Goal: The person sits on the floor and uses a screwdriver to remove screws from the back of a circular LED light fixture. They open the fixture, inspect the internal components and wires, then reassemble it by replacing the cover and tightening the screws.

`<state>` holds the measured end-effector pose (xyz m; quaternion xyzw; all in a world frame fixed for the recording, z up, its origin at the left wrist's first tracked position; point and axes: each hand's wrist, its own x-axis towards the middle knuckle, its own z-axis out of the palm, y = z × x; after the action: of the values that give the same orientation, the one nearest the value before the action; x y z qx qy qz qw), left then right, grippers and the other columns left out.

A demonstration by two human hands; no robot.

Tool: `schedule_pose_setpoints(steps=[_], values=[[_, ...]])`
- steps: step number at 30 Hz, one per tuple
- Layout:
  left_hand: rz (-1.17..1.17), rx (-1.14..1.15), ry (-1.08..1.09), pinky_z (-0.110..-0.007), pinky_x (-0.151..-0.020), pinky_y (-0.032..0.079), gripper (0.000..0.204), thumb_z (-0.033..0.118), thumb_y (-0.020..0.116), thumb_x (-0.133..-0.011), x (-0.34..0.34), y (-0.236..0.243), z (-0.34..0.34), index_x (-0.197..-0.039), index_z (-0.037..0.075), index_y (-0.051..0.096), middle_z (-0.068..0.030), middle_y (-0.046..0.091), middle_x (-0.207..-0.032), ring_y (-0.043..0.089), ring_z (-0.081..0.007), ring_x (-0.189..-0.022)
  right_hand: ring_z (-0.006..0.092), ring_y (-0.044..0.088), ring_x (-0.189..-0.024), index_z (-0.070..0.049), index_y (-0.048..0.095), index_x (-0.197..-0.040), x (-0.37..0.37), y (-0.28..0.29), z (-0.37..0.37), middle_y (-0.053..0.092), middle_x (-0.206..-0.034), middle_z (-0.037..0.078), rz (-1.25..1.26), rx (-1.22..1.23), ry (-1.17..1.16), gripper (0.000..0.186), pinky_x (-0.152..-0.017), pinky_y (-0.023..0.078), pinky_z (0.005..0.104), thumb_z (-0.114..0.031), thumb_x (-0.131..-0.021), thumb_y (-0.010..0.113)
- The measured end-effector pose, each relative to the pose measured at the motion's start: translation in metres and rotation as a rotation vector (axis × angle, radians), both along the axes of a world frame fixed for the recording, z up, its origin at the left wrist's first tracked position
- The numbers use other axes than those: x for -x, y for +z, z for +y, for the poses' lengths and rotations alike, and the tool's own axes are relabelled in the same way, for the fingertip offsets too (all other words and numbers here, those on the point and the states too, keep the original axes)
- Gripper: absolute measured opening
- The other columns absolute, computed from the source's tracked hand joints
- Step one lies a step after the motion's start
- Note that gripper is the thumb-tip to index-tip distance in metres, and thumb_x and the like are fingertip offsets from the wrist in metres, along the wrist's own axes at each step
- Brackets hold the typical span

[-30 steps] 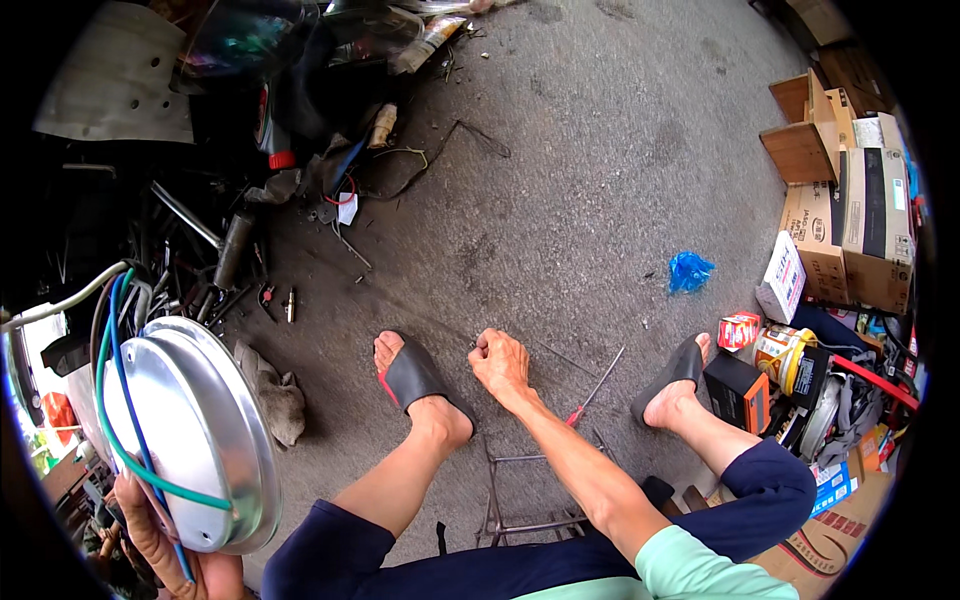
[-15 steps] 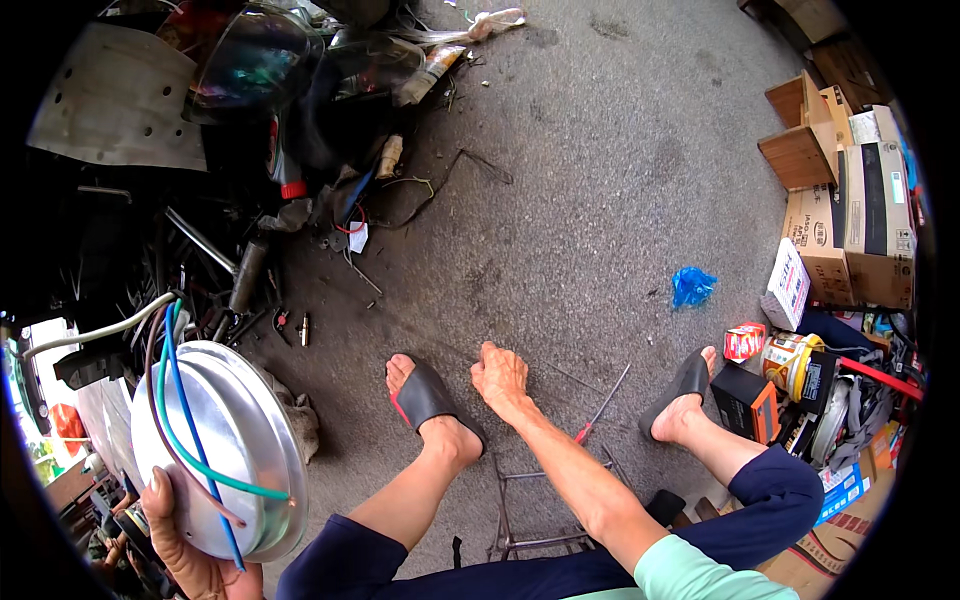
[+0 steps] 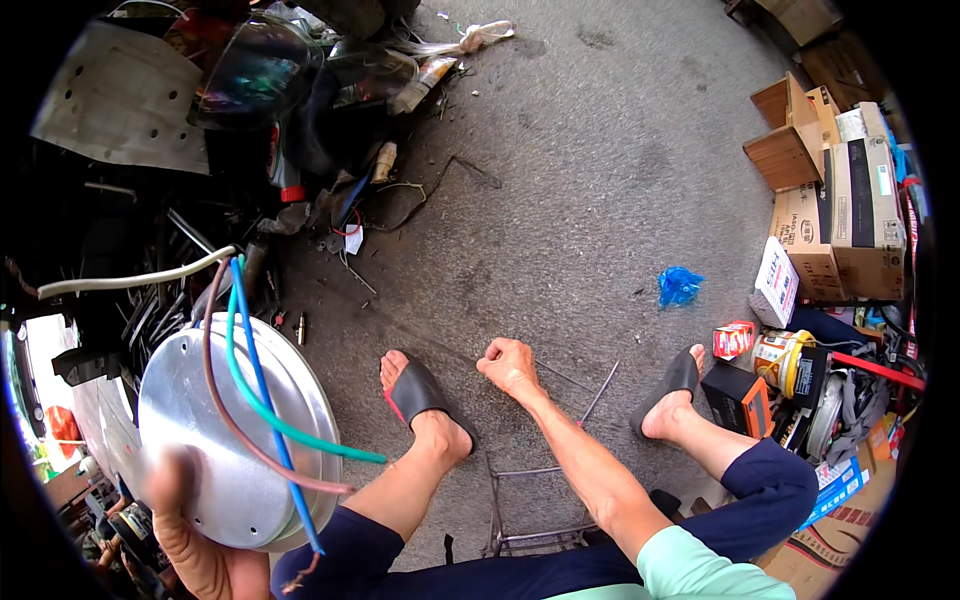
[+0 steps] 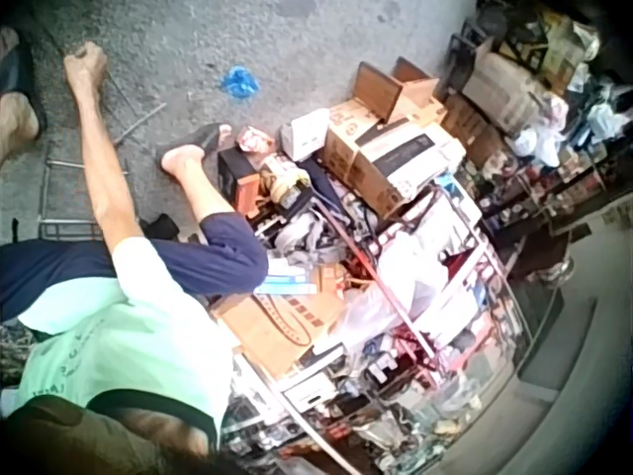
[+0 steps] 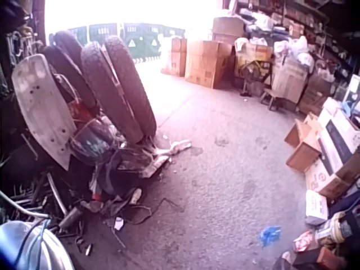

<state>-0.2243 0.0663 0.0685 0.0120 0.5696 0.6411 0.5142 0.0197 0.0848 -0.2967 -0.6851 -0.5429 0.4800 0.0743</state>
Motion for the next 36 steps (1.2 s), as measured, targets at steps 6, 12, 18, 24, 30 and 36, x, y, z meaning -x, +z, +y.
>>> schedule_pose_setpoints(steps=[6, 12, 18, 24, 30, 36], values=[[0.12, 0.047, 0.07, -0.034, -0.086, 0.05, 0.028, 0.02, 0.066, -0.082, -0.029, 0.012, 0.001, -0.104, 0.004, 0.06, -0.0041, 0.064, -0.098, 0.062, -0.0163, -0.091, 0.0126, 0.057, -0.055, -0.005, 0.055, -0.077, -0.069, 0.053, 0.005, 0.058, -0.068, 0.005, 0.829, 0.501, -0.463, 0.004, -0.049, 0.048, 0.0253, -0.006, -0.079, 0.058], [0.12, -0.044, -0.071, -0.03, -0.084, 0.046, 0.039, 0.016, 0.069, -0.079, -0.049, 0.024, -0.001, -0.111, -0.002, 0.056, -0.0058, 0.061, -0.1, 0.057, -0.0148, -0.095, 0.0138, 0.058, -0.057, -0.004, 0.057, -0.078, -0.093, 0.139, -0.024, 0.06, -0.071, 0.007, 1.273, 0.437, -0.572, 0.003, -0.052, 0.048, 0.0297, -0.003, -0.076, 0.058], [0.114, -0.094, -0.271, -0.029, -0.083, 0.048, 0.04, 0.023, 0.072, -0.077, -0.073, 0.016, 0.014, -0.108, 0.001, 0.059, -0.0039, 0.063, -0.101, 0.059, -0.0146, -0.094, 0.0135, 0.059, -0.061, -0.002, 0.062, -0.087, -0.105, 0.205, -0.047, 0.06, -0.073, 0.007, 1.496, 0.372, -0.576, 0.012, -0.055, 0.048, 0.0283, -0.004, -0.075, 0.06], [0.065, -0.134, -0.381, -0.034, -0.078, 0.054, 0.038, 0.026, 0.071, -0.078, -0.071, 0.001, 0.018, -0.107, 0.005, 0.06, -0.0039, 0.065, -0.101, 0.063, -0.0173, -0.094, 0.0143, 0.061, -0.068, -0.001, 0.06, -0.094, -0.12, 0.272, -0.066, 0.062, -0.08, 0.006, 1.582, 0.293, -0.678, 0.014, -0.063, 0.052, 0.0274, -0.007, -0.082, 0.059], [0.123, -0.135, -0.415, -0.037, -0.08, 0.052, 0.039, 0.028, 0.069, -0.078, -0.062, -0.001, 0.008, -0.11, 0.008, 0.059, -0.0009, 0.062, -0.105, 0.06, -0.0176, -0.096, 0.0177, 0.065, -0.079, 0.0, 0.059, -0.1, -0.123, 0.292, -0.103, 0.064, -0.088, 0.009, 1.632, 0.268, -0.656, 0.016, -0.069, 0.054, 0.0282, -0.006, -0.086, 0.055], [0.146, -0.079, -0.358, -0.036, -0.077, 0.054, 0.036, 0.028, 0.068, -0.079, -0.05, 0.009, 0.004, -0.108, 0.009, 0.06, -0.0013, 0.062, -0.105, 0.062, -0.0175, -0.094, 0.0173, 0.064, -0.078, 0.002, 0.058, -0.1, -0.1, 0.312, -0.112, 0.063, -0.089, 0.009, 1.68, 0.379, -0.606, 0.017, -0.07, 0.054, 0.029, -0.009, -0.088, 0.053]])
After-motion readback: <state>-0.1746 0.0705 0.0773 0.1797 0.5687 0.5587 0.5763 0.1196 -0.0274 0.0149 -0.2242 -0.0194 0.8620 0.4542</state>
